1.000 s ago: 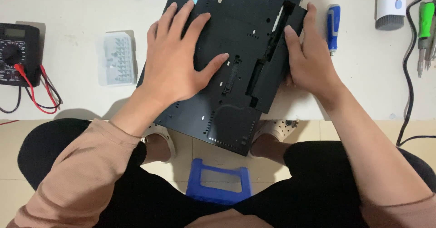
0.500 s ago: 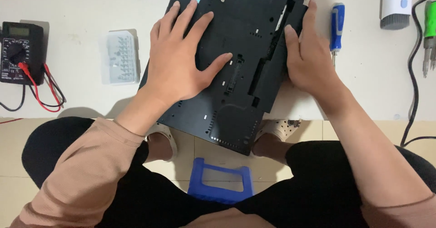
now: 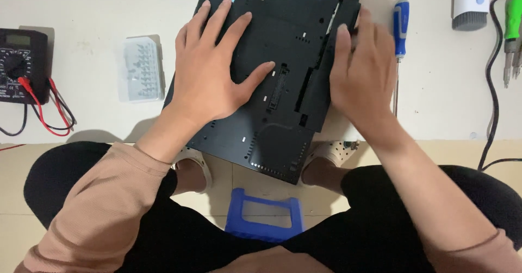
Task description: Disassembling a laptop by removing screws from the bottom panel and prying the casing open.
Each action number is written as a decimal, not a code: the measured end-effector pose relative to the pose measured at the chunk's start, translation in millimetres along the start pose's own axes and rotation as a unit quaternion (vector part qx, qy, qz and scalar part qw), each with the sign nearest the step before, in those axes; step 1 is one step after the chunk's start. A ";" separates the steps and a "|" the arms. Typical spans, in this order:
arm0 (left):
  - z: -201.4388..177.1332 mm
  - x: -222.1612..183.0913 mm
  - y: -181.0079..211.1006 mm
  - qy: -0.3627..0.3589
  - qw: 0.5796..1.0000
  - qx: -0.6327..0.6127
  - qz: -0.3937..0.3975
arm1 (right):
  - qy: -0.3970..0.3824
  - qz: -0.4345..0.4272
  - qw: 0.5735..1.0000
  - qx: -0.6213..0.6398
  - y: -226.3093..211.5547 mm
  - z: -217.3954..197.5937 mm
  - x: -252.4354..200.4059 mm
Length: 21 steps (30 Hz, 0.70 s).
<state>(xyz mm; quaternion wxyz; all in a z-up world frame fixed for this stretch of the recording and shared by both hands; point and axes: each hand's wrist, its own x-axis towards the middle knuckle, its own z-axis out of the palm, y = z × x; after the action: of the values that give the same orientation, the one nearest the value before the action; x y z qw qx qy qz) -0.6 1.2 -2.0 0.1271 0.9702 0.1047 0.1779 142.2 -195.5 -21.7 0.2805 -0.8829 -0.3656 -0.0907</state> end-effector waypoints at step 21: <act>11.6 -3.5 -9.2 0.027 0.982 0.147 -0.115 | 0.019 0.097 0.927 0.362 -25.1 21.3 -9.4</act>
<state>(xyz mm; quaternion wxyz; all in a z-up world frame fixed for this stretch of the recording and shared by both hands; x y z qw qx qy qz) -1.0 6.6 -16.2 0.0001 0.9545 0.2444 0.1708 117.0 -174.7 -31.9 0.5954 -0.7505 -0.2805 0.0593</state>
